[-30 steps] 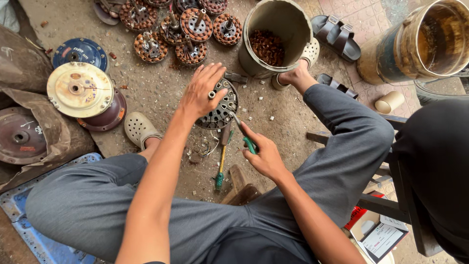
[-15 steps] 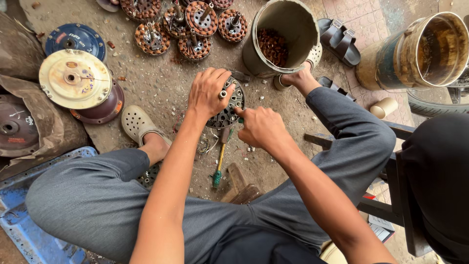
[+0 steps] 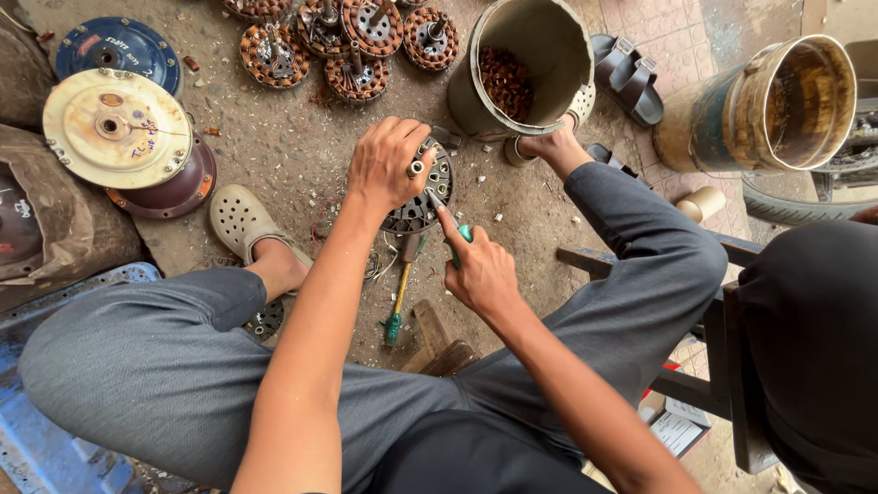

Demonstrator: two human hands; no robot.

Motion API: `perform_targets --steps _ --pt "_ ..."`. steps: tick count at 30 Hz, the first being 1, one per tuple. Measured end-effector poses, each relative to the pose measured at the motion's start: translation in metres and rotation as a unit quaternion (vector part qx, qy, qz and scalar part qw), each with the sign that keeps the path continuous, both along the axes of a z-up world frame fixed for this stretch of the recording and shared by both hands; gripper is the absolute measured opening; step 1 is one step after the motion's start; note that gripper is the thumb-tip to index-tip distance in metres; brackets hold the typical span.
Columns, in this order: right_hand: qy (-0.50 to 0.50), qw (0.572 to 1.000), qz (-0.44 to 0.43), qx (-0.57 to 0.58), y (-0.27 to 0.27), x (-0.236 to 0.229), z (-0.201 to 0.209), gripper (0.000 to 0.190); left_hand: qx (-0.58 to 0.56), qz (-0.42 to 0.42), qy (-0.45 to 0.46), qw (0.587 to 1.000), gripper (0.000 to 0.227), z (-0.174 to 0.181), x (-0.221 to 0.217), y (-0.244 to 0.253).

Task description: The person sits on the floor and uses pliers to remove copper windings from circular motor stators. They pull the wires out of the slots and place the copper pieces into a nearby bucket. The person handles multiple stators, working on them one at a time.

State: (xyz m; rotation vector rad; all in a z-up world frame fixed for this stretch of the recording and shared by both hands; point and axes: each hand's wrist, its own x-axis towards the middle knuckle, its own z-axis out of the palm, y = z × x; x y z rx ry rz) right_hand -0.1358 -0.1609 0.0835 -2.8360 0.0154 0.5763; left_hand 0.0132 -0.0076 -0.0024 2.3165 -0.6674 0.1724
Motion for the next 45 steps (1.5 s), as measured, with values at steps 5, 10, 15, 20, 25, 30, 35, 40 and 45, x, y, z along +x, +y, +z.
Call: perform_targets --steps 5,10,15,20,25,30,35,40,45 --pt "-0.116 0.968 -0.033 0.221 -0.012 -0.029 -0.038 0.089 -0.033 0.003 -0.064 0.997 0.036 -0.011 -0.010 0.005" --pt "0.106 0.704 -0.388 0.585 -0.036 -0.035 -0.045 0.084 0.014 -0.009 -0.043 0.999 0.038 -0.013 0.000 0.002" --pt "0.147 0.772 -0.341 0.516 -0.056 -0.041 -0.030 0.076 0.008 -0.005 -0.037 0.999 0.039 -0.020 -0.001 0.002" --pt "0.136 0.767 -0.328 0.535 -0.050 -0.023 -0.012 0.080 0.013 0.003 -0.041 0.999 0.038 -0.017 0.000 0.000" --pt "0.013 0.991 -0.038 0.131 -0.044 -0.011 -0.011 0.083 0.024 0.005 -0.050 0.998 0.038 -0.015 -0.001 0.002" --pt "-0.171 0.977 0.123 -0.034 -0.040 0.004 -0.023 0.077 0.021 0.009 -0.038 0.999 0.037 -0.014 -0.001 0.000" --pt "-0.132 0.969 0.144 -0.150 -0.033 0.017 -0.018 0.075 0.029 0.012 -0.049 0.998 0.037 -0.013 -0.001 0.002" --pt "-0.053 0.944 0.171 -0.279 -0.022 0.019 -0.012 0.070 0.006 0.017 -0.066 0.998 0.037 -0.018 -0.001 -0.001" --pt "-0.073 0.864 0.271 -0.418 -0.022 0.028 -0.008 0.080 0.019 0.014 -0.067 0.997 0.037 -0.024 0.001 -0.001"
